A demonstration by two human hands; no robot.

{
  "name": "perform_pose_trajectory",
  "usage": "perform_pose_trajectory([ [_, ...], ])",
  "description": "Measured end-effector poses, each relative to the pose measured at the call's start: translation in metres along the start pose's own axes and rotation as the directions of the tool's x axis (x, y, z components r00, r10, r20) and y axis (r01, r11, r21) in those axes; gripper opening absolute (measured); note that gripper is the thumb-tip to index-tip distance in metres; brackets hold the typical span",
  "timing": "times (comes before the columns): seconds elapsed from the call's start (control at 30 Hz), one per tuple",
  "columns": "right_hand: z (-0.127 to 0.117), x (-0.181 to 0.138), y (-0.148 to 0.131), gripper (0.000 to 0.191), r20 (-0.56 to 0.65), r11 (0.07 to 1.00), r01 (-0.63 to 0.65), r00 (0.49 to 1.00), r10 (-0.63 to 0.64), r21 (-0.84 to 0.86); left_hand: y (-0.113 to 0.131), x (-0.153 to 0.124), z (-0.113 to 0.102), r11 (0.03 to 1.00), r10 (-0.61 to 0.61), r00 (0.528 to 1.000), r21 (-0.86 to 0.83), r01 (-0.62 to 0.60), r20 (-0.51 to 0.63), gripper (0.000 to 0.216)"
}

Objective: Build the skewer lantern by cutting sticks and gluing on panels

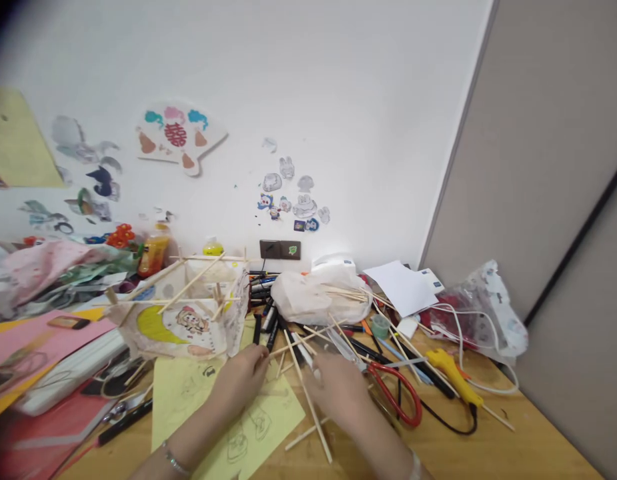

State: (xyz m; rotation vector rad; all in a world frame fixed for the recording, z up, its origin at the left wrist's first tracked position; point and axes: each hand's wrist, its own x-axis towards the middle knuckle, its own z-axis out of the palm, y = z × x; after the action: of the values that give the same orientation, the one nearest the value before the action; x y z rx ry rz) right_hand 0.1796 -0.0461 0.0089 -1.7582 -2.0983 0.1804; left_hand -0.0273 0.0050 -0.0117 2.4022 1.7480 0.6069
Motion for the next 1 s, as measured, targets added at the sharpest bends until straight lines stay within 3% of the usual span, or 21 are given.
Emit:
perform_pose_trajectory([
  [0.13, 0.026, 0.018, -0.021, 0.008, -0.038, 0.993, 0.074, 0.996, -0.078, -0.097, 0.003, -0.004, -0.005, 0.997, 0.066, 0.997, 0.034, -0.067, 0.046, 0.011],
  [0.3, 0.050, 0.012, -0.015, 0.014, -0.131, 0.957, 0.253, 0.953, -0.272, -0.139, 0.011, -0.012, -0.012, 0.974, 0.188, 0.978, 0.110, -0.197, 0.086, 0.009],
  [0.37, 0.059, 0.010, -0.015, 0.011, -0.147, 0.937, 0.323, 0.929, -0.340, -0.132, 0.012, -0.014, -0.014, 0.970, 0.218, 0.976, 0.108, -0.218, 0.013, 0.014],
  [0.43, 0.070, 0.011, -0.017, 0.012, -0.178, 0.921, 0.355, 0.907, -0.381, -0.159, 0.011, -0.014, -0.019, 0.970, 0.239, 0.959, 0.087, -0.228, -0.150, 0.021],
  [0.53, 0.084, 0.015, -0.019, 0.017, -0.256, 0.890, 0.413, 0.855, -0.452, -0.193, 0.004, -0.015, -0.030, 0.964, 0.260, 0.865, 0.060, -0.260, -0.429, 0.022],
  [0.63, 0.089, 0.017, -0.018, 0.018, -0.320, 0.877, 0.437, 0.817, -0.481, -0.202, -0.006, -0.017, -0.043, 0.976, 0.197, 0.754, 0.050, -0.213, -0.627, 0.016],
  [0.7, 0.090, 0.017, -0.016, 0.018, -0.327, 0.877, 0.430, 0.815, -0.479, -0.213, -0.012, -0.016, -0.047, 0.994, 0.102, 0.687, 0.045, -0.100, -0.720, 0.013],
  [0.8, 0.094, 0.018, -0.015, 0.019, -0.332, 0.870, 0.437, 0.805, -0.492, -0.230, -0.021, -0.011, -0.046, 0.992, -0.031, 0.615, 0.050, 0.115, -0.788, 0.033],
  [0.87, 0.098, 0.019, -0.015, 0.019, -0.351, 0.865, 0.442, 0.792, -0.500, -0.236, -0.026, -0.007, -0.043, 0.970, -0.085, 0.646, 0.087, 0.229, -0.759, 0.040],
  [1.0, 0.099, 0.020, -0.016, 0.022, -0.358, 0.882, 0.410, 0.808, -0.469, -0.231, -0.034, -0.004, -0.039, 0.914, -0.089, 0.814, 0.277, 0.296, -0.574, 0.028],
])
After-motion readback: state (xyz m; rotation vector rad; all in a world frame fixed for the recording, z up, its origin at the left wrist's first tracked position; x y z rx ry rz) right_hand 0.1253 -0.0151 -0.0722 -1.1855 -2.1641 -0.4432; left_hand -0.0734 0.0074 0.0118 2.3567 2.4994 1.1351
